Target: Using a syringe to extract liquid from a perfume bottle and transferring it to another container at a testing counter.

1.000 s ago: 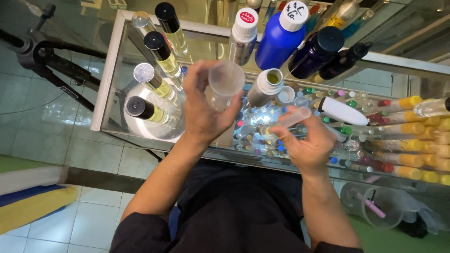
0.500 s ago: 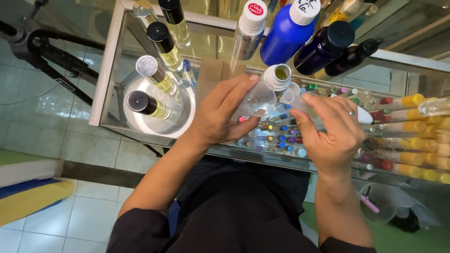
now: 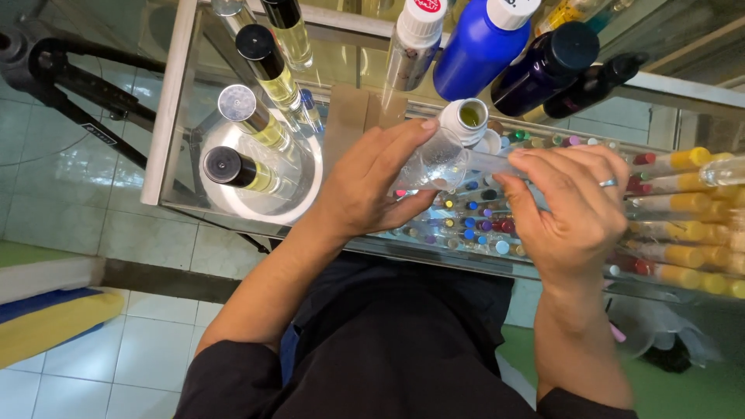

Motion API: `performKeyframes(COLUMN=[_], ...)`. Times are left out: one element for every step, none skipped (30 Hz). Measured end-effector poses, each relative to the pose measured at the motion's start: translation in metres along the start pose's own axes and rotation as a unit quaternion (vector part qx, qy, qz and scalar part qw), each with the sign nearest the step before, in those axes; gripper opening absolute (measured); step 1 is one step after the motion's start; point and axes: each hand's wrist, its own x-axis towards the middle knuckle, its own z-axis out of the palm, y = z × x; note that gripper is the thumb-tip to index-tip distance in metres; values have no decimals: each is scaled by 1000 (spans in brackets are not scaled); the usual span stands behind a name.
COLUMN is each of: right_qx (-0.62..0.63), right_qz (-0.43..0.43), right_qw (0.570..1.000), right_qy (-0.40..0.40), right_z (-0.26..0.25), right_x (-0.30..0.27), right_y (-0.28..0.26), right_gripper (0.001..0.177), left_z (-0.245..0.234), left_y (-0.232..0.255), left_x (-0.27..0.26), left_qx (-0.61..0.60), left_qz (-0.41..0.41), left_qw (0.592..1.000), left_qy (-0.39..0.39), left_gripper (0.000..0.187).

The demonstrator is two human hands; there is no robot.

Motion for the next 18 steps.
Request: performKeyframes(right_qx=[-5, -4, -9, -15, -16, -16, -17, -17, -18, -19, -19, -25, -31, -31, -33, -36, -36, -36], right_qz=[-1, -1, 6, 13, 13, 12, 11, 11, 4, -3, -4, -5, -5, -6, -10, -13, -13, -14], right_qw=[1000, 1000, 1000, 1000, 1000, 1000, 1000, 1000, 1000, 1000, 1000, 1000, 999, 999, 999, 999, 999, 999], right_qy=[-4, -5, -10, -15, -15, -16, -16, -17, -18, -19, -20, -18, -16, -16, -19, -21, -22, -20], right_z=[-1, -2, -2, -2, -2, -3, -3, -4, -6, -7, -6, -6, -6, -6, -7, -7, -7, -7], right_x=[2, 1, 1, 0, -1, -2, -3, -1, 1, 3, 2, 1, -1, 0, 1, 1, 1, 1], right_y=[-1, -1, -1, 0, 1, 2, 3, 2, 1, 0, 1, 2, 4, 4, 4, 4, 4, 4], right_gripper=[11, 11, 11, 10, 10, 10, 10, 10, 9, 7, 7, 7, 8, 8, 8, 9, 9, 9], left_z=[0, 0, 0, 0, 0, 0, 0, -1, -2, -3, -3, -3, -3, -3, -4, -4, -3, -3], left_y=[0, 0, 0, -1, -1, 0, 0, 1, 1, 2, 2, 2, 2, 3, 3, 4, 3, 3], left_x=[0, -1, -1, -2, -2, -2, -2, -1, 1, 2, 2, 2, 2, 3, 3, 4, 3, 3], left_qx=[0, -1, 19, 39, 38, 50, 62, 62, 64, 66, 67, 62, 56, 57, 56, 56, 56, 57], left_qz=[1, 0, -4, -7, -7, -7, -8, -8, -9, -11, -11, -8, -4, -5, -4, -4, -4, -2], left_qw=[1000, 1000, 1000, 999, 999, 999, 998, 998, 998, 998, 998, 998, 998, 998, 998, 998, 998, 998], left_qy=[-1, -2, -7, -12, -12, -14, -16, -16, -16, -16, -16, -15, -14, -14, -13, -13, -13, -12], left_gripper=[62, 62, 63, 64, 64, 63, 63, 63, 63, 64, 64, 62, 60, 60, 60, 59, 59, 59])
